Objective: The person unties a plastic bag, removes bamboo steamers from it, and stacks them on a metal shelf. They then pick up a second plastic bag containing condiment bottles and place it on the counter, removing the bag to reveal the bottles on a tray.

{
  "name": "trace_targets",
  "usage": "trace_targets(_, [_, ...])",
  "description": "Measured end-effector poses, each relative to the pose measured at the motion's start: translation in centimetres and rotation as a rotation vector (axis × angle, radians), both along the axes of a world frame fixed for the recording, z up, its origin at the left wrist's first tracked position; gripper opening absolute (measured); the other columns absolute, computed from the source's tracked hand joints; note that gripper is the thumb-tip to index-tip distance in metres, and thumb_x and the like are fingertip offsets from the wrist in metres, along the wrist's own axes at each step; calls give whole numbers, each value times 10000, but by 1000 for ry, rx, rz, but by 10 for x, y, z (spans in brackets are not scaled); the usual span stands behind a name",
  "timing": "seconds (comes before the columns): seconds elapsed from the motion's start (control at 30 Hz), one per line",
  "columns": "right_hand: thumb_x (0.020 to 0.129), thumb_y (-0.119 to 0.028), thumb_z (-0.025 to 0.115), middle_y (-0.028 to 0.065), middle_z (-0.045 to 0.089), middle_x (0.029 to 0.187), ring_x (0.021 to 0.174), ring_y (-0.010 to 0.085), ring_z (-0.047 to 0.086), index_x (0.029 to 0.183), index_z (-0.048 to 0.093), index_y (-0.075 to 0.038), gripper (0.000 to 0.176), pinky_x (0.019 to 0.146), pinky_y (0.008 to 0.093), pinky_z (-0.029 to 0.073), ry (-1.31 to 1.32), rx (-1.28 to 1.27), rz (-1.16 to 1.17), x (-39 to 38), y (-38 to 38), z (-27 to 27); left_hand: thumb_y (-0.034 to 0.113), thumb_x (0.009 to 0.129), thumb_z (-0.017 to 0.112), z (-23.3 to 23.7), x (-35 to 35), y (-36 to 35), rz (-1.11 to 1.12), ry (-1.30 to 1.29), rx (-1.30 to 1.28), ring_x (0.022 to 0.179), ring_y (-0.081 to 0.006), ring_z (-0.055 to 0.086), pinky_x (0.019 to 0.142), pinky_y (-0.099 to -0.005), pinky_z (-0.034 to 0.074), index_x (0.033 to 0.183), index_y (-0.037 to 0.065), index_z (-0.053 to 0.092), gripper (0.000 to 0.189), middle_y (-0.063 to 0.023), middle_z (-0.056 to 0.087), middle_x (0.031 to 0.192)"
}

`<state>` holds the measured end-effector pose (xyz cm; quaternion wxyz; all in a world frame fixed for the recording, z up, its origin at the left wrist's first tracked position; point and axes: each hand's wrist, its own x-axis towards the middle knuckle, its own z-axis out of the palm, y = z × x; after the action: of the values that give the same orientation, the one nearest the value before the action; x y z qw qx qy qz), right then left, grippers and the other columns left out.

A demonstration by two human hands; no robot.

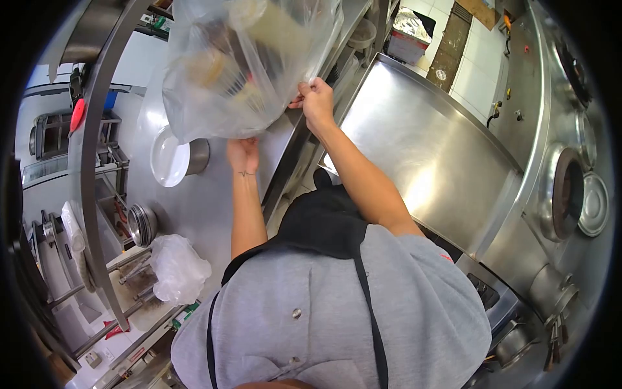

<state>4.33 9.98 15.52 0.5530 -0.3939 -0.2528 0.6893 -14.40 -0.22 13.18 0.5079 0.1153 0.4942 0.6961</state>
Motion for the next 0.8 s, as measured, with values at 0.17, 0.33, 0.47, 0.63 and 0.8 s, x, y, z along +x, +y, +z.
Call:
trace_targets(0.17, [979,-122,507,86,615,779,653,177,619,939,541,0,133,576,324,553,5,7,45,-2,1,6,57,898,560,15,47,-12,-22,-162,149,953,-193,597,845,-363,435,1167,72,556,270,-46,651,1072])
trace_targets(0.33, [991,-124,482,79,595,806,657,177,605,991,517,-14,115,587,328,548,1,-18,60,-2,-1,-4,-42,823,645,-12,60,-5,-122,119,158,831,-163,595,784,-300,444,1074,32,571,272,-66,652,966])
trace_targets(0.47, [990,-132,488,80,576,793,632,178,592,989,511,-15,119,576,334,548,-37,6,56,3,-2,-3,55,876,640,-9,56,-27,-242,243,-144,599,-123,539,588,-241,427,827,10,580,91,-72,608,728])
trace_targets(0.63, [973,-126,510,85,560,771,613,187,593,973,514,-13,112,561,332,547,-142,4,78,7,-1,-1,195,934,607,15,23,-93,-712,307,-431,482,-115,508,492,-219,399,702,10,593,296,-78,587,613])
trace_targets(0.8, [977,-137,496,109,616,868,698,193,632,971,516,-20,119,611,329,559,-38,28,51,27,-4,7,271,971,531,35,4,-73,-441,220,-285,908,-169,616,778,-294,475,1077,-10,608,310,-122,664,1047])
